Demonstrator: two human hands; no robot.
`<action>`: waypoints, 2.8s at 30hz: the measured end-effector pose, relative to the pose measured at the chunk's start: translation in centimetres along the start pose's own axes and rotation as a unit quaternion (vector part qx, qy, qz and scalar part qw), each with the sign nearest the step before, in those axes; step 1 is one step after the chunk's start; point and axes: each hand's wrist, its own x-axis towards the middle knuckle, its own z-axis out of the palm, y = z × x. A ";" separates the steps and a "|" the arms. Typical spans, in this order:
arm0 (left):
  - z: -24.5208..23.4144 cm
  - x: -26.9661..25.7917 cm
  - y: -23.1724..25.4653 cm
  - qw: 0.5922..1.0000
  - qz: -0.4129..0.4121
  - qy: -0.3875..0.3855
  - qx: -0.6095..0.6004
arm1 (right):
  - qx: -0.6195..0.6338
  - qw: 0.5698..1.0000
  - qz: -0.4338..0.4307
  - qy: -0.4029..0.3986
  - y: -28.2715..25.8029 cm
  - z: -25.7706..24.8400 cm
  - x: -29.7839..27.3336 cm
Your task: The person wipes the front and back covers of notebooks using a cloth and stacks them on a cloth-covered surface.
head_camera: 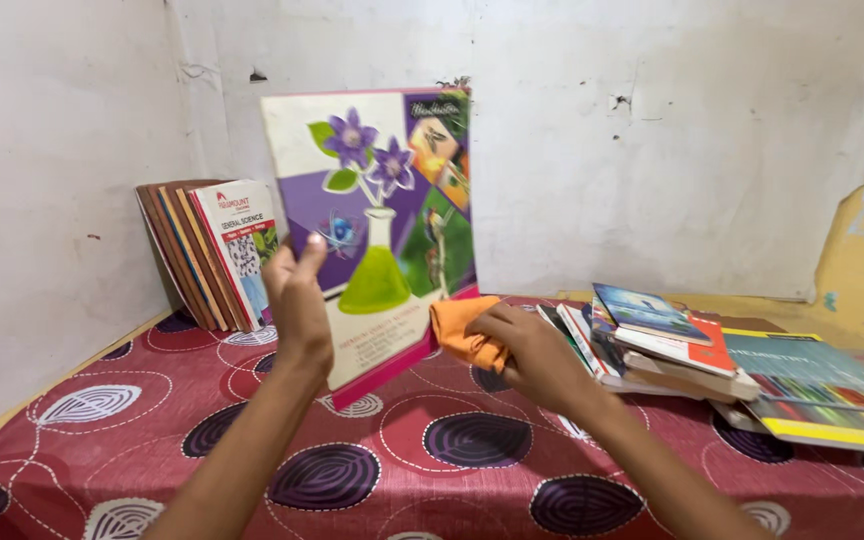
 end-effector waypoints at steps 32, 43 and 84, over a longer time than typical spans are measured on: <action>-11.9 10.1 -9.2 0.993 -0.070 -0.015 0.090 | 0.464 0.843 0.196 -0.190 12.0 17.0 13.7; -20.0 11.3 -20.0 0.847 -0.187 -0.245 0.434 | 0.486 0.858 0.154 -0.070 20.7 27.9 19.8; -25.2 15.0 -19.7 0.791 -0.137 -0.221 0.554 | 0.276 0.957 0.027 -0.091 16.6 43.1 27.5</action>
